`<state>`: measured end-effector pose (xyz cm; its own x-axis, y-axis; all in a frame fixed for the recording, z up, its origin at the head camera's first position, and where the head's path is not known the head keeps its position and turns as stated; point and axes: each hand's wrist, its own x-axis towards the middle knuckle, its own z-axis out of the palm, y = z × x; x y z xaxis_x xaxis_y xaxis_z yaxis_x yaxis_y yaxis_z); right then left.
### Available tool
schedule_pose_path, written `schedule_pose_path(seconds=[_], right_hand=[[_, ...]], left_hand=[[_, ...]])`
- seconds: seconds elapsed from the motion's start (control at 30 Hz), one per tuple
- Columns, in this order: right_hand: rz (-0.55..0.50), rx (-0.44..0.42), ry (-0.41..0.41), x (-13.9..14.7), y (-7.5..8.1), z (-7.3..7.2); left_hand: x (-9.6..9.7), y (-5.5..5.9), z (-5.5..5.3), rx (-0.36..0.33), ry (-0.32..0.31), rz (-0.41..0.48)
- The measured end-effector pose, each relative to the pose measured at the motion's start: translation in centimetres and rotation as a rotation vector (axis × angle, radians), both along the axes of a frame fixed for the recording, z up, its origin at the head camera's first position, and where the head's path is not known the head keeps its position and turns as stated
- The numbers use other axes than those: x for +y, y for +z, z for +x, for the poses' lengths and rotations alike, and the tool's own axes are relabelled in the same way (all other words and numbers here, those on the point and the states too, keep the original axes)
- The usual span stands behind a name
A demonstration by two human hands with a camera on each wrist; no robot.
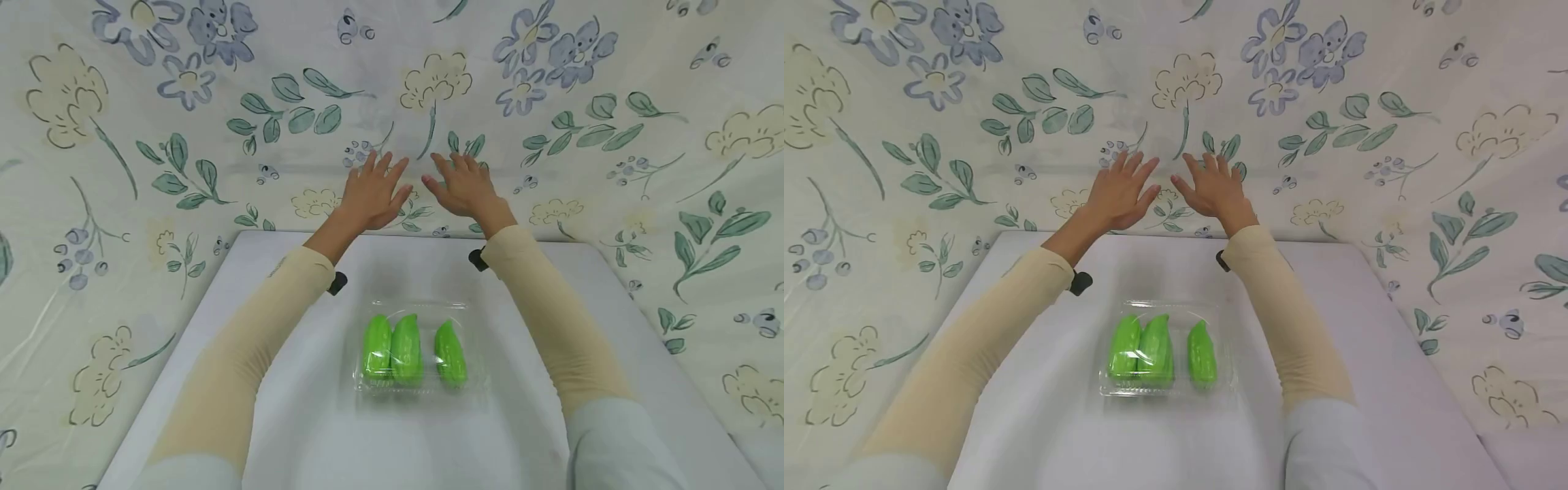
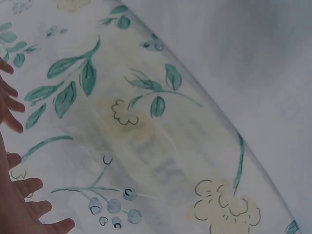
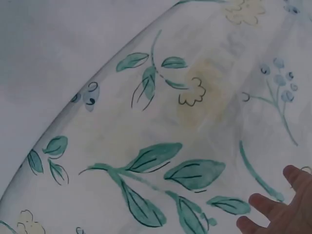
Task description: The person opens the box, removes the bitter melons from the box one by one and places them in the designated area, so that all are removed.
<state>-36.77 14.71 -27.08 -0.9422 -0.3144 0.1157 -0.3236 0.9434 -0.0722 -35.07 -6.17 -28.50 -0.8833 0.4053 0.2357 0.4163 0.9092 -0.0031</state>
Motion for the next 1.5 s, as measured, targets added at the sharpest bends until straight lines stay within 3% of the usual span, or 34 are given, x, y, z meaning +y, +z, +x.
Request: schedule_pose_path(seconds=[0.33,0.73,1.03,1.5], right_hand=[[0.02,0.042,0.149,-1.9,-1.1,3.3],[0.055,0.05,0.329,-3.9,-3.0,8.4],[0.132,0.08,0.489,-5.6,-5.6,13.0],[0.154,0.054,0.584,-6.5,-9.3,16.8]], left_hand=[[-1.6,-1.4,4.3,0.063,-0.11,0.049],[-5.9,-4.0,9.4,0.071,-0.182,0.111],[-8.7,-7.4,12.8,0.017,-0.184,0.149],[-9.6,-12.4,17.8,-0.027,-0.216,0.168]])
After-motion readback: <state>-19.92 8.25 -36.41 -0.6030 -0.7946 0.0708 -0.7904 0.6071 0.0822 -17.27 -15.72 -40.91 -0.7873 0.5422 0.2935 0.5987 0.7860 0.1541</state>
